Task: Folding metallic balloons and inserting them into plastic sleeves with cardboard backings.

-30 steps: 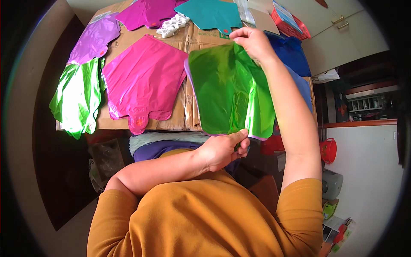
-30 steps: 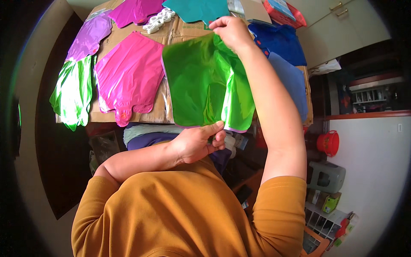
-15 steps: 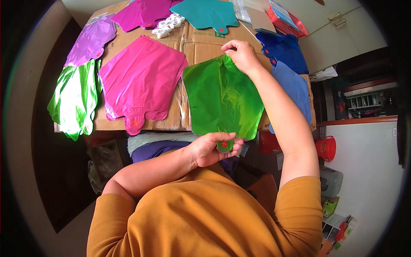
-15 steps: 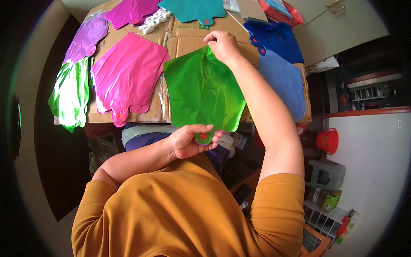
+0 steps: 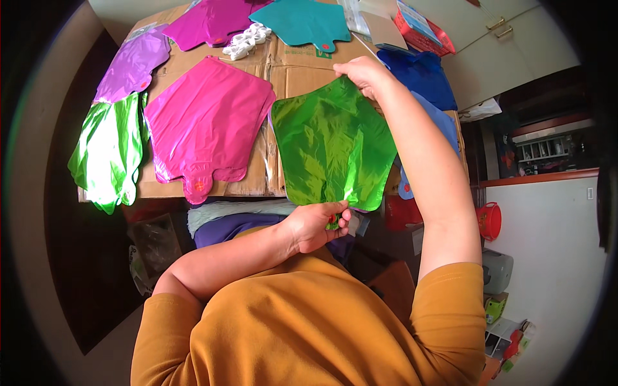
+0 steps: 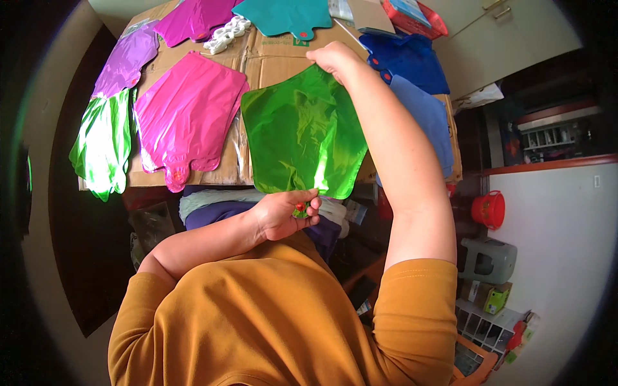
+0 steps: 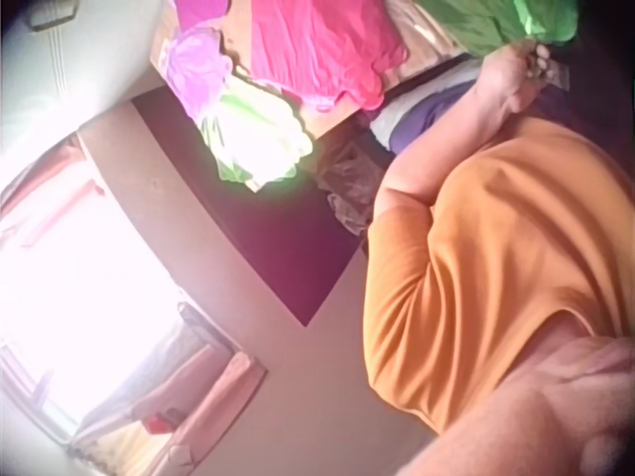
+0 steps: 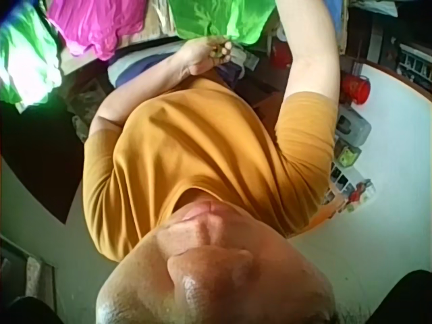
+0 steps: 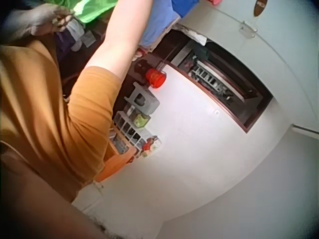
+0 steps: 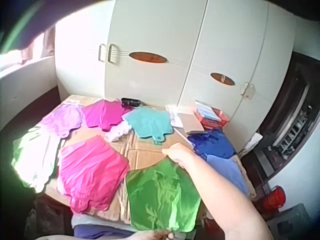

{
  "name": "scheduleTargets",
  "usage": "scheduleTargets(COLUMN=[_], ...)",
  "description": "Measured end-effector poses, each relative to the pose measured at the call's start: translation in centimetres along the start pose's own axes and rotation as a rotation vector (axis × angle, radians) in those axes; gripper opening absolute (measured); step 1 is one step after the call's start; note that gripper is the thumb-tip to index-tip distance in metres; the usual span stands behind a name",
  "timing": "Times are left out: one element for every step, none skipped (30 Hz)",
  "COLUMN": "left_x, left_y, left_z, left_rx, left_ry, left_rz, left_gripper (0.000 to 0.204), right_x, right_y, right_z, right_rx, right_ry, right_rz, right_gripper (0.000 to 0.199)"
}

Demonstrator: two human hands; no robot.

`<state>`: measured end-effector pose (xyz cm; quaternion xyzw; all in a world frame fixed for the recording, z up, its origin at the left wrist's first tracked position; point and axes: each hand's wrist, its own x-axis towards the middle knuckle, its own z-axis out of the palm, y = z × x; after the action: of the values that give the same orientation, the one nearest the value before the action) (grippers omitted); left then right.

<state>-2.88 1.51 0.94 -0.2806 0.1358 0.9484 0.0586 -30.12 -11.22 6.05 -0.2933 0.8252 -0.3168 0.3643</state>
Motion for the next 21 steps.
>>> scheduleTargets(left_x=[0.2,0.3,0.4,0.3,0.3,0.2,0.2,0.1,0.0,-0.3,-0.5,-0.6,-0.6,-0.7,-0.7,-0.8,-0.8,-0.8,-0.7,-0.6,-0.6], left_y=[-0.1,-0.2,-0.3,-0.4,-0.4,-0.4,-0.4,-0.3,-0.2,-0.1,0.1,0.2,0.3,0.4,0.5,0.6,0.6,0.6,0.5,0.4,0.4], left_z=[0.0,0.1,0.0,-0.1,-0.2,-0.3,-0.4,-0.5,-0.4,-0.1,0.1,0.3,0.5,0.6,0.6,0.6,0.6,0.5,0.2,0.0,0.0], left_rx=[0.009,0.018,0.014,0.014,0.013,0.011,0.009,0.007,-0.004,-0.017,-0.029,-0.032,-0.038,-0.044,-0.043,-0.042,-0.041,-0.046,-0.052,-0.057,-0.054], left_ry=[0.002,0.003,0.005,0.008,0.012,0.003,-0.004,-0.012,-0.005,0.003,0.011,-0.007,-0.022,-0.037,-0.042,-0.047,-0.053,-0.049,-0.045,-0.041,-0.025], left_rz=[-0.002,-0.005,-0.001,0.003,0.007,0.011,0.016,0.021,0.02,0.019,0.019,0.016,0.016,0.015,0.013,0.011,0.008,0.007,0.005,0.003,-0.004], left_gripper=[0.009,0.009,0.009,0.009,0.009,0.009,0.009,0.009,0.009,0.009,0.01,0.01,0.011,0.012,0.012,0.012,0.011,0.011,0.01,0.009,0.008], right_x=[0.4,0.7,0.4,-0.1,-0.6,-0.9,-1.4,-1.9,-2.4,-2.7,-2.3,-1.8,-1.4,-0.9,-0.8,-0.7,-0.7,-1.2,-1.6,-1.6,-1.7], right_y=[0.4,0.8,0.5,0.0,-0.8,-1.5,-2.1,-2.5,-2.9,-3.1,-2.8,-2.0,-1.6,-1.1,-1.0,-0.9,-0.7,-0.7,-0.9,-1.1,-1.1], right_z=[-0.2,-0.2,0.7,1.5,1.9,2.1,2.2,2.1,2.1,2.1,2.3,2.1,2.0,1.9,2.0,2.0,1.9,2.0,2.0,1.6,0.8], right_rx=[-0.07,-0.14,-0.212,-0.35,-0.433,-0.517,-0.601,-0.606,-0.612,-0.618,-0.592,-0.564,-0.536,-0.526,-0.516,-0.506,-0.427,-0.35,-0.272,-0.153,-0.033], right_ry=[0.024,0.048,0.059,0.135,0.128,0.123,0.119,0.111,0.105,0.098,0.105,0.121,0.131,0.141,0.147,0.153,0.145,0.133,0.121,0.013,-0.089], right_rz=[-0.042,-0.083,-0.125,-0.155,-0.133,-0.109,-0.086,-0.075,-0.064,-0.054,-0.085,-0.113,-0.143,-0.167,-0.193,-0.218,-0.222,-0.228,-0.233,-0.197,-0.158], right_gripper=[0.032,0.037,0.042,0.033,0.029,0.026,0.023,0.022,0.023,0.024,0.023,0.023,0.023,0.023,0.022,0.022,0.022,0.023,0.023,0.021,0.02])
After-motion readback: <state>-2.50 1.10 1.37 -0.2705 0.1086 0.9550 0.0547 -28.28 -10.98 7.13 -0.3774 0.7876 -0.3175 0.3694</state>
